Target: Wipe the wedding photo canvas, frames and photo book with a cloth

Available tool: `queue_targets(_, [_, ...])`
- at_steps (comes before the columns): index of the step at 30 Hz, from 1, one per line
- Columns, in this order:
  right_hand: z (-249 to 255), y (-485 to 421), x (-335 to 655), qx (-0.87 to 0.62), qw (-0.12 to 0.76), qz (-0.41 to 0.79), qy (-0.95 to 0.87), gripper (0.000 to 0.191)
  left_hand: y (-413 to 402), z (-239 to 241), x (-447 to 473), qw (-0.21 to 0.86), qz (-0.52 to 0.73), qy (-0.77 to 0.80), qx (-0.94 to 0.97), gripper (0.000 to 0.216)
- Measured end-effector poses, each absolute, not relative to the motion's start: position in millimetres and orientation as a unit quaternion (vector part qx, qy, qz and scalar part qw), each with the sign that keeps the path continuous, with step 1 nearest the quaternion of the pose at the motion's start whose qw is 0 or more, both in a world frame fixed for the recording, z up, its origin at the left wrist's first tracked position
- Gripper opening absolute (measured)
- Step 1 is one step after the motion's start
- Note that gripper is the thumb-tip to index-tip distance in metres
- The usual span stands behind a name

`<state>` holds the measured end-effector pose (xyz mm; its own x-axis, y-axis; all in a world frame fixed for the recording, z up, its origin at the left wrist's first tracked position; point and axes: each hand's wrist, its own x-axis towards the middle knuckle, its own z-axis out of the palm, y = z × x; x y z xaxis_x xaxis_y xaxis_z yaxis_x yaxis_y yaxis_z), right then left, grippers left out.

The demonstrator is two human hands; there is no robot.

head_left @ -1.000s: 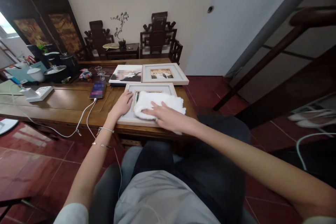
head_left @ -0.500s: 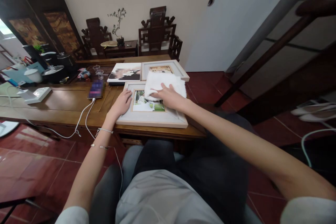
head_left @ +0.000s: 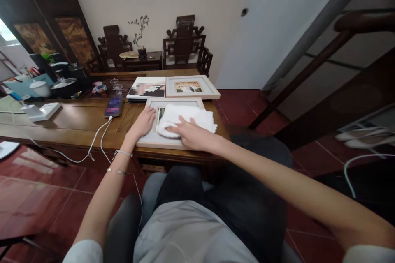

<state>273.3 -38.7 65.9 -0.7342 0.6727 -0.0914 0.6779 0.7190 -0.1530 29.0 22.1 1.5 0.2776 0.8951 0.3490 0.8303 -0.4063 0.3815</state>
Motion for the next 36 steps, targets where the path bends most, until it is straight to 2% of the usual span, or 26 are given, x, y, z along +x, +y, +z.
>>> queue_targets(4, [56, 21, 236, 0.438, -0.026, -0.029, 0.898, 0.076, 17, 7, 33, 0.101, 0.304, 0.540, 0.778, 0.060])
queue_targets(7, [62, 45, 206, 0.430, -0.018, -0.004, 0.903, 0.068, 15, 11, 35, 0.112, 0.342, 0.525, 0.771, 0.068])
queue_targets(13, [70, 7, 196, 0.375, 0.025, -0.020, 0.927, 0.059, 16, 15, 35, 0.118, 0.361, 0.526, 0.761, 0.071])
queue_targets(18, [85, -32, 229, 0.278, 0.053, -0.097, 0.954, 0.059, 24, 16, 28, 0.089, 0.327, 0.550, 0.763, 0.062])
queue_targets(21, [95, -39, 233, 0.261, 0.039, -0.129, 0.956, 0.053, 32, 16, 20, 0.063, 0.307, 0.549, 0.775, 0.052])
queue_targets(29, [81, -69, 223, 0.263, -0.010, -0.032, 0.964, 0.050, 34, 13, 13, 0.033, 0.267, 0.528, 0.806, 0.044])
queue_targets(34, [101, -72, 266, 0.323, 0.065, -0.054, 0.943, 0.045, 37, 5, 12, 0.059, 0.263, 0.530, 0.804, 0.046])
queue_targets(36, [113, -72, 270, 0.339, 0.065, -0.068, 0.936, 0.044, 39, 2, 9, 0.083, 0.260, 0.534, 0.800, 0.046])
